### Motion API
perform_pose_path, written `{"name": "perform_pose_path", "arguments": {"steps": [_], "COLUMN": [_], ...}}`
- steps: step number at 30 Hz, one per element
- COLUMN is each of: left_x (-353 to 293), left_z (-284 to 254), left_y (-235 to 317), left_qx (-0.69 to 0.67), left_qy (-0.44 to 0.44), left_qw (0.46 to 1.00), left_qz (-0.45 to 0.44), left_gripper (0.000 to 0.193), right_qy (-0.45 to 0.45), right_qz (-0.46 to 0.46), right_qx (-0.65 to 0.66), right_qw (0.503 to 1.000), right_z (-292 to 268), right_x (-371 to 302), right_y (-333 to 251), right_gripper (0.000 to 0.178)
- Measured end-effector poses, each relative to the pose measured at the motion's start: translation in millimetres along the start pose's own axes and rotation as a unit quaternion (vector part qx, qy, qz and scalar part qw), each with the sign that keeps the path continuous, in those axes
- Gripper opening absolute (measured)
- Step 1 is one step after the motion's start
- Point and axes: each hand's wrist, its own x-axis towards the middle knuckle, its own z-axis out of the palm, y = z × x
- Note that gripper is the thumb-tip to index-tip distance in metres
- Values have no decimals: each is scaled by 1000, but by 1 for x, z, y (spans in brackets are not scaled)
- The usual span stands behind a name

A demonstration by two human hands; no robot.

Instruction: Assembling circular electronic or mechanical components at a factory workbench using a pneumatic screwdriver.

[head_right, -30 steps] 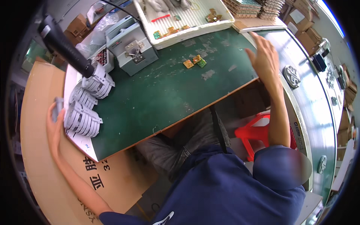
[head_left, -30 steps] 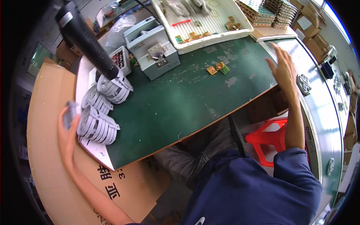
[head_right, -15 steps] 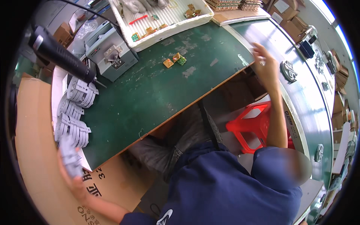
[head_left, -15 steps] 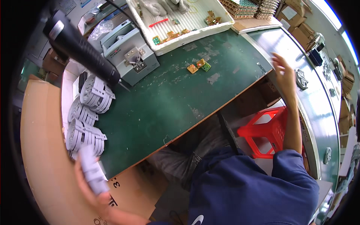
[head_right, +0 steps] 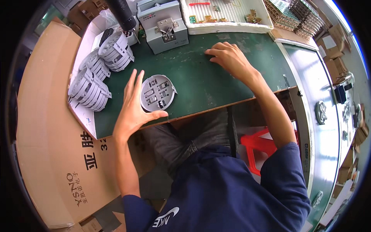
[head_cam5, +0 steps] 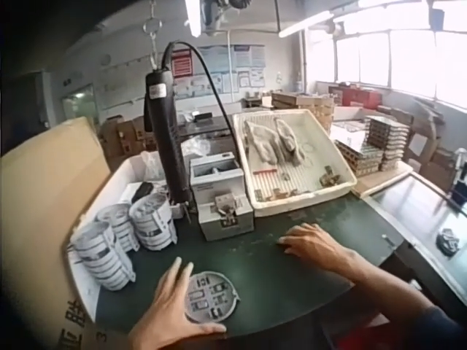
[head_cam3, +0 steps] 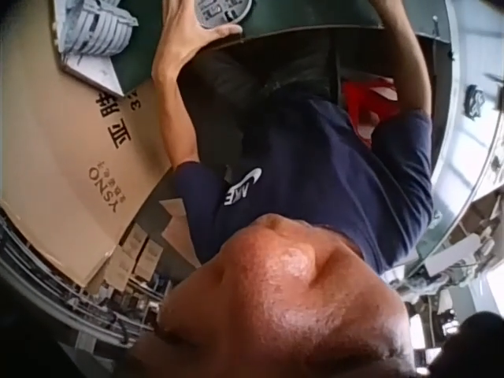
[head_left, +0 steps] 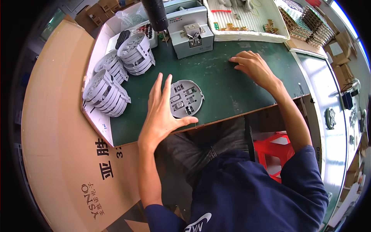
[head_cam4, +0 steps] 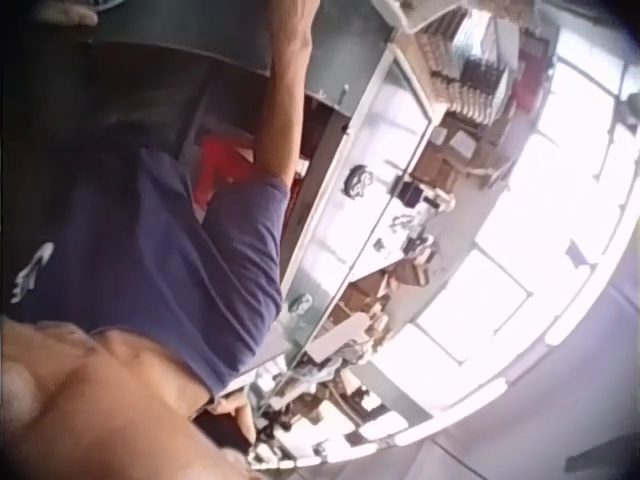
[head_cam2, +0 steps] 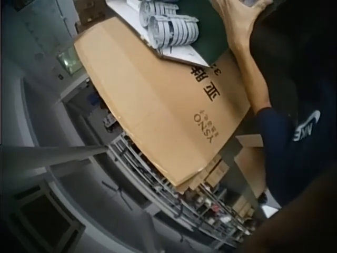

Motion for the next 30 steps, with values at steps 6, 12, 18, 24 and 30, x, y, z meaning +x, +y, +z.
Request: {"name": "perform_pose_path", "arguments": {"steps": [6,12,18,24,30], "left_x": [25,25,13,1,-5], "left_z": [-6,4,28,31,24], "left_y": [-18,-5,1,-1,-8], "left_qx": [-33,-109,-800,-876,-834], "left_qy": [-131,-44,-4,10,22], "left_qw": [987,991,600,482,551], "left_qz": [88,66,-23,-19,-20], "left_gripper": [124,101,102,93,92], "right_qy": [49,152,235,193,139], "right_qz": [59,-46,20,12,69], "right_qx": [59,35,165,195,258], "right_qw": [995,987,958,962,954], "right_z": [-11,-2,0,14,23], "right_x": [-22,-10,3,12,16], "right_y": [15,20,-21,-58,-65], "right_gripper": [40,31,28,29,27]}}
